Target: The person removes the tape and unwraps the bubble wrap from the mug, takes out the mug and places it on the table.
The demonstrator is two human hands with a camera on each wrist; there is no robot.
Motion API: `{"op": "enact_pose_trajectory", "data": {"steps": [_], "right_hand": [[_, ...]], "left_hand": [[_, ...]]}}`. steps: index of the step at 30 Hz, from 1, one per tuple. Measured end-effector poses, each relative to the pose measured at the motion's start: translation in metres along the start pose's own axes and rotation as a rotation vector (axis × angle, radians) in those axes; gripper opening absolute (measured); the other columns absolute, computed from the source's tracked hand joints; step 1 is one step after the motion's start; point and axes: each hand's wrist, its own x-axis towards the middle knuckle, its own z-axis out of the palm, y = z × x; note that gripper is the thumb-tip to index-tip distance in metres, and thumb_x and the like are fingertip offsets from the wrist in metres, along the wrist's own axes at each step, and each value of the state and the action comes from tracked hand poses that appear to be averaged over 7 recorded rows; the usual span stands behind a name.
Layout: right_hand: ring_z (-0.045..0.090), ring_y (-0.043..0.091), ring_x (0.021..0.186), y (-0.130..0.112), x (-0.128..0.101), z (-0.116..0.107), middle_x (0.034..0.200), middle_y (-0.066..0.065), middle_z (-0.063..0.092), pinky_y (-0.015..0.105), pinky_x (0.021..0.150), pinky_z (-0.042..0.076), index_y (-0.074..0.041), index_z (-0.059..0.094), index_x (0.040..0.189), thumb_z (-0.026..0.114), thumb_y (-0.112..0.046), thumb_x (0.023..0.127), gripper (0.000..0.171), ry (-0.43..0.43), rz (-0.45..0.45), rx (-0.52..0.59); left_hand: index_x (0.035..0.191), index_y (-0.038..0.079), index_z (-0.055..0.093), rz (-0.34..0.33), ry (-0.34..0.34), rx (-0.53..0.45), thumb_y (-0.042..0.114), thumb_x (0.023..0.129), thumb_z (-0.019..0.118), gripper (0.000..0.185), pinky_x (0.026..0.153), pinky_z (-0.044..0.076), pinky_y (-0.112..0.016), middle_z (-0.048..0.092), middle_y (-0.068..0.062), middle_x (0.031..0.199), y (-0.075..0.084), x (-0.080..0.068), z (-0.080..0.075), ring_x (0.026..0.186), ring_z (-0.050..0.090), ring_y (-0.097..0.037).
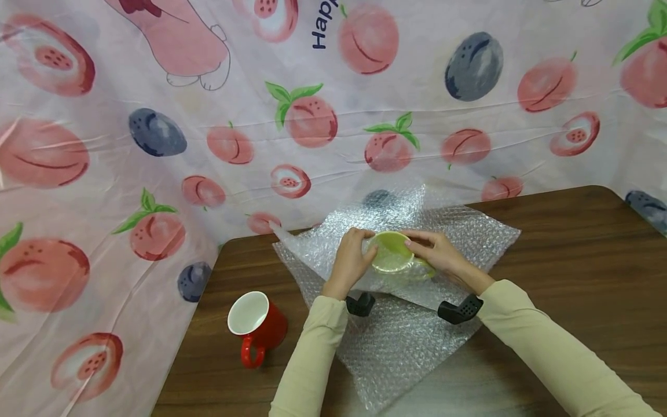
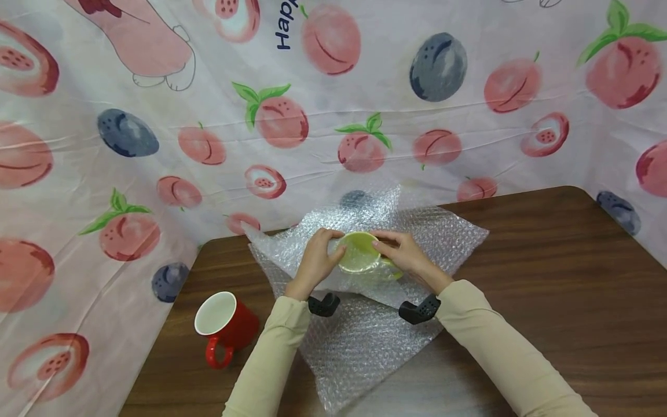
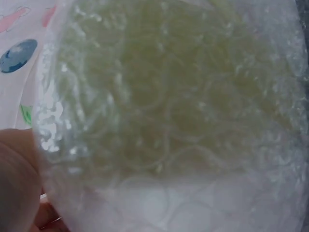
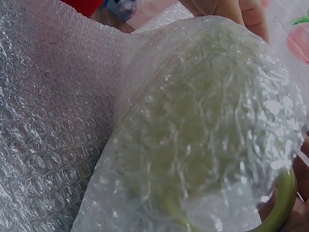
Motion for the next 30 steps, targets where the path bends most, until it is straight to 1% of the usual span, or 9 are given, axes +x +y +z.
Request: {"op": "enact_pose_trajectory", "data": {"steps": [5,8,11,16,20,22,25,28,30], "right_hand": [[0.056,0.028,0.095,-0.001,0.001,0.000,0.117,0.023,0.051,0.025,0.073,0.049,0.000,0.046,0.127,0.054,-0.021,0.088,0.044,0.006,-0.018,-0.007],[0.056,0.028,0.096,-0.001,0.001,0.000,0.118,0.023,0.051,0.024,0.072,0.049,0.000,0.045,0.128,0.054,-0.020,0.089,0.045,0.005,-0.030,-0.020],[0.055,0.029,0.096,0.000,0.001,-0.001,0.118,0.023,0.051,0.023,0.071,0.049,0.000,0.044,0.128,0.053,-0.021,0.089,0.045,0.005,-0.041,-0.031],[0.056,0.023,0.092,-0.001,-0.001,-0.001,0.116,0.019,0.053,0.024,0.072,0.049,-0.003,0.047,0.127,0.055,-0.028,0.088,0.047,0.007,-0.066,-0.044],[0.056,0.017,0.090,0.000,-0.003,-0.002,0.115,0.016,0.055,0.024,0.072,0.048,-0.007,0.049,0.126,0.055,-0.034,0.087,0.048,0.001,-0.096,-0.059],[0.056,0.018,0.091,0.001,-0.003,-0.002,0.116,0.016,0.054,0.024,0.074,0.048,-0.006,0.048,0.126,0.054,-0.033,0.088,0.047,0.004,-0.079,-0.062],[0.055,0.020,0.093,-0.001,-0.004,0.000,0.121,0.020,0.050,0.023,0.076,0.047,-0.002,0.045,0.128,0.052,-0.026,0.090,0.045,0.005,-0.032,-0.064],[0.054,0.023,0.096,-0.001,-0.003,0.001,0.123,0.021,0.048,0.025,0.079,0.046,-0.002,0.044,0.129,0.051,-0.023,0.091,0.044,0.009,-0.017,-0.066],[0.053,0.024,0.098,-0.001,-0.003,0.001,0.124,0.021,0.047,0.026,0.080,0.046,-0.002,0.043,0.129,0.050,-0.023,0.091,0.044,0.013,-0.017,-0.068]], "left_hand": [[0.094,0.003,0.062,0.025,0.109,0.020,0.008,0.078,0.063,0.016,0.075,0.043,-0.032,0.055,-0.008,0.090,0.000,0.000,0.003,0.087,0.051,-0.022],[0.086,0.004,0.063,0.045,0.175,0.003,0.005,0.076,0.063,0.009,0.072,0.043,-0.033,0.055,-0.008,0.086,0.000,-0.001,0.005,0.082,0.052,-0.022],[0.081,0.005,0.063,0.056,0.221,-0.030,0.003,0.075,0.063,0.007,0.071,0.043,-0.032,0.054,-0.007,0.083,0.000,-0.002,0.007,0.080,0.051,-0.022],[0.080,0.005,0.063,0.069,0.281,-0.075,0.004,0.076,0.061,0.004,0.071,0.043,-0.029,0.054,-0.005,0.082,-0.002,-0.004,0.012,0.079,0.051,-0.019],[0.081,0.004,0.064,0.092,0.317,-0.087,0.004,0.078,0.061,0.004,0.070,0.043,-0.029,0.056,-0.005,0.080,-0.002,-0.006,0.014,0.078,0.052,-0.018],[0.081,0.004,0.063,0.105,0.330,-0.090,0.004,0.079,0.062,0.003,0.070,0.044,-0.029,0.056,-0.005,0.080,-0.002,-0.008,0.014,0.077,0.052,-0.019],[0.082,0.004,0.063,0.121,0.352,-0.092,0.005,0.079,0.063,0.003,0.071,0.044,-0.028,0.056,-0.005,0.081,-0.002,-0.011,0.015,0.078,0.053,-0.018],[0.082,0.005,0.062,0.140,0.398,-0.096,0.006,0.078,0.066,0.005,0.071,0.045,-0.028,0.056,-0.004,0.081,-0.003,-0.014,0.015,0.078,0.053,-0.018],[0.082,0.005,0.062,0.160,0.437,-0.109,0.006,0.077,0.067,0.007,0.071,0.045,-0.028,0.056,-0.004,0.080,-0.003,-0.015,0.014,0.078,0.054,-0.018]]}}
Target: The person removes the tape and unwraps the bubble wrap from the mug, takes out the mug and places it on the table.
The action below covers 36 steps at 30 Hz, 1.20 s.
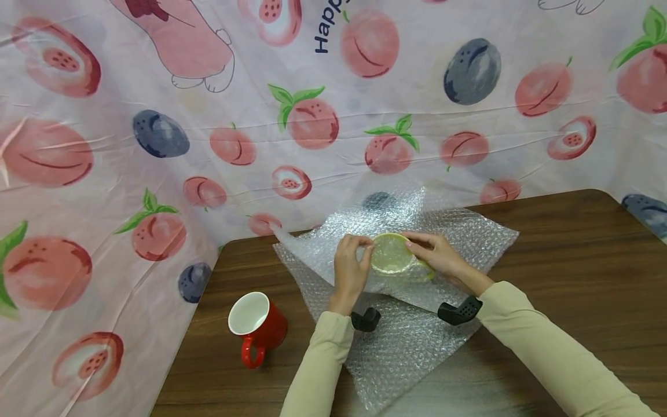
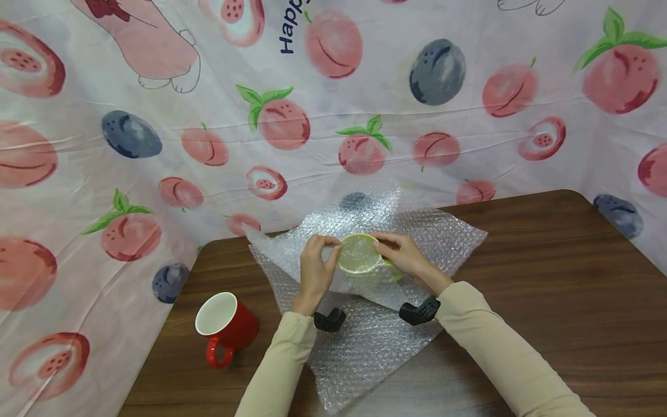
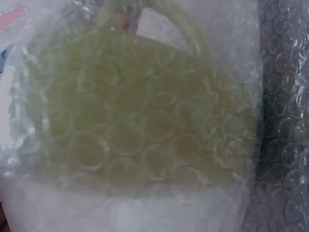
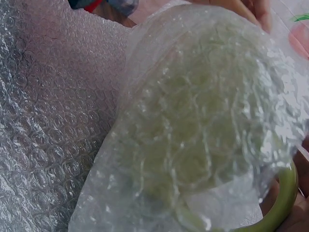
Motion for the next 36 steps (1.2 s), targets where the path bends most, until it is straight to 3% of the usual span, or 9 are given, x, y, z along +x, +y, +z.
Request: {"op": "enact_pose_trajectory", "data": {"steps": [7,12,19,26,30,36], "right_hand": [[0.050,0.025,0.101,0.004,0.001,-0.004,0.123,0.020,0.047,0.028,0.083,0.045,-0.003,0.043,0.130,0.050,-0.025,0.091,0.045,-0.011,-0.014,0.011],[0.050,0.023,0.102,0.005,0.001,-0.004,0.123,0.019,0.047,0.029,0.084,0.045,-0.004,0.042,0.131,0.050,-0.027,0.091,0.047,-0.028,-0.015,0.013],[0.054,0.020,0.091,0.005,0.003,-0.003,0.117,0.023,0.049,0.026,0.071,0.049,-0.003,0.042,0.130,0.051,-0.025,0.090,0.046,-0.022,0.006,0.056],[0.057,0.025,0.094,0.004,0.003,-0.001,0.119,0.025,0.049,0.031,0.075,0.049,0.000,0.042,0.130,0.051,-0.023,0.091,0.046,-0.022,0.000,0.081],[0.057,0.026,0.096,0.004,0.002,-0.001,0.121,0.024,0.048,0.030,0.077,0.048,0.000,0.043,0.129,0.052,-0.023,0.090,0.046,-0.022,-0.003,0.092],[0.054,0.029,0.100,0.004,0.001,-0.001,0.124,0.024,0.046,0.028,0.079,0.047,0.000,0.042,0.129,0.051,-0.022,0.091,0.045,-0.026,-0.009,0.098]], "left_hand": [[0.080,0.003,0.062,0.020,0.086,-0.097,0.004,0.075,0.068,0.008,0.069,0.047,-0.031,0.056,-0.006,0.078,0.002,0.001,-0.016,0.074,0.056,-0.020],[0.079,0.003,0.063,0.017,0.093,-0.155,0.005,0.074,0.070,0.008,0.069,0.047,-0.031,0.059,-0.007,0.078,0.002,0.001,-0.028,0.073,0.057,-0.020],[0.078,0.002,0.063,0.003,0.002,-0.252,0.003,0.075,0.068,0.006,0.071,0.046,-0.033,0.060,-0.008,0.079,0.006,-0.006,-0.046,0.076,0.056,-0.021],[0.077,-0.002,0.062,0.006,-0.116,-0.310,-0.006,0.071,0.068,0.009,0.071,0.046,-0.041,0.061,-0.011,0.078,0.022,-0.014,-0.077,0.076,0.056,-0.025],[0.075,-0.003,0.062,0.036,-0.185,-0.280,-0.009,0.069,0.068,0.011,0.069,0.048,-0.037,0.061,-0.013,0.076,0.032,-0.020,-0.097,0.074,0.057,-0.025],[0.075,0.003,0.063,0.089,-0.256,-0.246,-0.005,0.066,0.072,0.016,0.068,0.048,-0.031,0.062,-0.008,0.075,0.014,-0.040,-0.104,0.073,0.058,-0.021]]}}
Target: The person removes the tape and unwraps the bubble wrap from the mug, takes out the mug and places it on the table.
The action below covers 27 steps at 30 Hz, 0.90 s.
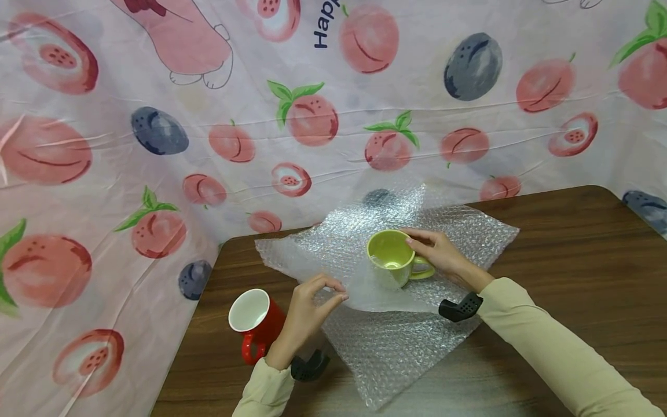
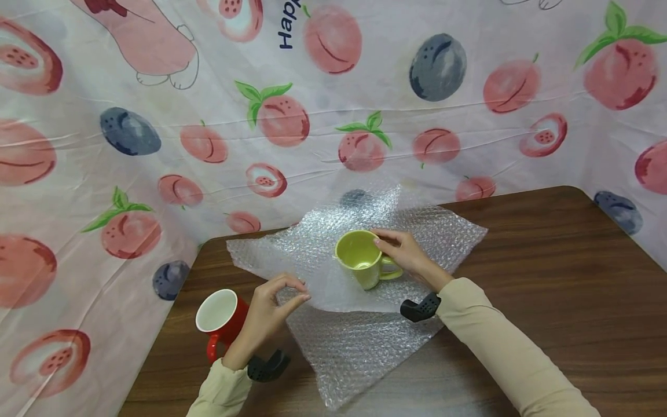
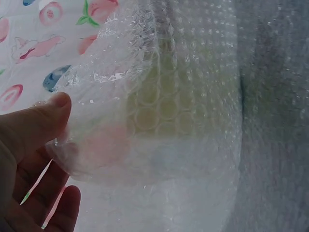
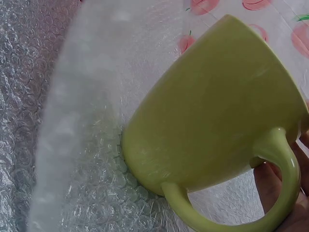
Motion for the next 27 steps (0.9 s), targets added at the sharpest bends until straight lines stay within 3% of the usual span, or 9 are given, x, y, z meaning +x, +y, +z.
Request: {"op": "enact_pose_trajectory", "data": {"steps": [3,12,17,20,27], "right_hand": [[0.053,0.030,0.102,0.000,0.000,-0.001,0.124,0.023,0.046,0.028,0.079,0.047,0.001,0.042,0.129,0.051,-0.021,0.091,0.045,0.002,-0.007,-0.007],[0.049,0.032,0.107,0.004,-0.004,-0.001,0.128,0.020,0.044,0.027,0.081,0.046,-0.002,0.042,0.130,0.051,-0.023,0.091,0.045,0.009,0.010,-0.004],[0.049,0.031,0.107,0.006,-0.005,0.000,0.128,0.020,0.044,0.026,0.080,0.047,-0.001,0.043,0.129,0.051,-0.023,0.090,0.045,0.012,0.003,0.010],[0.049,0.031,0.108,0.006,-0.005,-0.001,0.128,0.020,0.044,0.026,0.080,0.047,-0.001,0.042,0.130,0.051,-0.023,0.090,0.046,0.014,-0.002,0.008],[0.049,0.032,0.108,0.003,-0.003,-0.001,0.127,0.021,0.044,0.026,0.081,0.046,0.000,0.042,0.130,0.051,-0.023,0.091,0.046,0.005,-0.011,0.000]], "left_hand": [[0.077,0.008,0.063,-0.005,-0.035,0.029,0.001,0.066,0.074,0.016,0.071,0.047,-0.030,0.062,-0.002,0.078,-0.009,-0.010,0.000,0.076,0.058,-0.018],[0.074,0.014,0.062,-0.008,-0.152,0.074,0.002,0.063,0.076,0.022,0.074,0.046,-0.029,0.059,0.008,0.076,-0.012,-0.028,-0.006,0.076,0.055,-0.008],[0.072,0.017,0.061,-0.054,-0.232,0.052,0.003,0.063,0.076,0.022,0.077,0.043,-0.031,0.058,0.012,0.074,-0.013,-0.040,-0.012,0.075,0.053,-0.007],[0.071,0.018,0.061,-0.085,-0.271,0.041,0.005,0.065,0.076,0.021,0.070,0.042,-0.027,0.058,0.013,0.075,-0.014,-0.049,-0.013,0.074,0.052,-0.007],[0.069,0.020,0.060,-0.093,-0.288,0.046,0.008,0.065,0.076,0.020,0.069,0.040,-0.028,0.057,0.015,0.074,-0.014,-0.068,-0.008,0.074,0.051,-0.005]]}}
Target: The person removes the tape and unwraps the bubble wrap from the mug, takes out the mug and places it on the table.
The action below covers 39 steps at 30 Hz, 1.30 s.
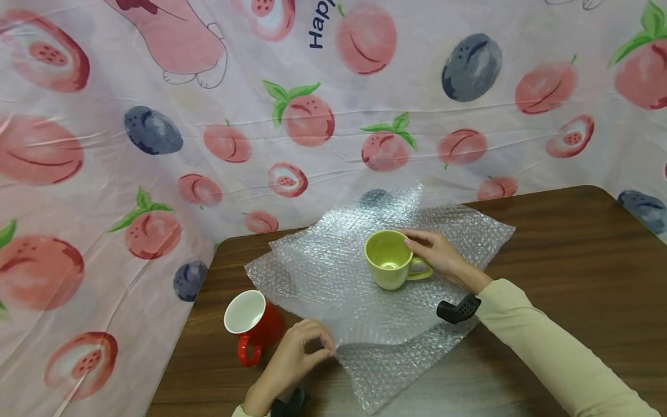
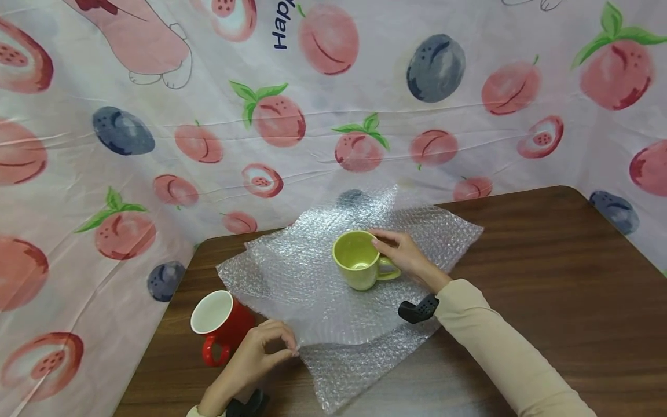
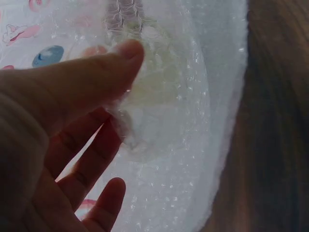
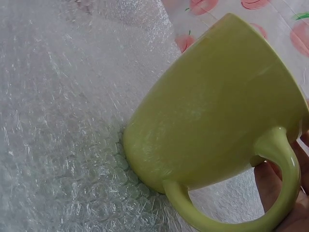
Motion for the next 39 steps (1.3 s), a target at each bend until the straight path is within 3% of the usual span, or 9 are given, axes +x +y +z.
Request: {"op": "enact_pose_trajectory", "data": {"steps": [6,24,39], "right_hand": [[0.050,0.031,0.106,-0.002,0.001,0.001,0.127,0.022,0.045,0.026,0.080,0.046,0.000,0.041,0.130,0.050,-0.023,0.091,0.046,0.006,0.005,-0.009],[0.049,0.032,0.107,-0.002,-0.001,0.002,0.127,0.022,0.044,0.027,0.081,0.046,0.001,0.041,0.129,0.050,-0.022,0.091,0.046,0.017,0.017,-0.008],[0.048,0.032,0.108,-0.002,-0.002,0.004,0.129,0.021,0.042,0.026,0.080,0.047,-0.001,0.041,0.130,0.049,-0.023,0.091,0.046,0.015,0.009,-0.025]], "left_hand": [[0.067,0.022,0.059,-0.049,-0.049,0.029,0.008,0.063,0.076,0.023,0.074,0.039,-0.034,0.055,0.019,0.075,0.000,-0.011,0.005,0.078,0.050,-0.003],[0.064,0.024,0.060,0.000,-0.193,0.157,0.011,0.062,0.076,0.020,0.077,0.038,-0.035,0.055,0.021,0.072,-0.007,-0.024,0.020,0.079,0.049,-0.003],[0.066,0.023,0.061,-0.064,-0.272,0.126,0.017,0.064,0.076,0.016,0.081,0.037,-0.038,0.054,0.019,0.080,-0.007,-0.030,0.025,0.084,0.045,-0.004]]}}
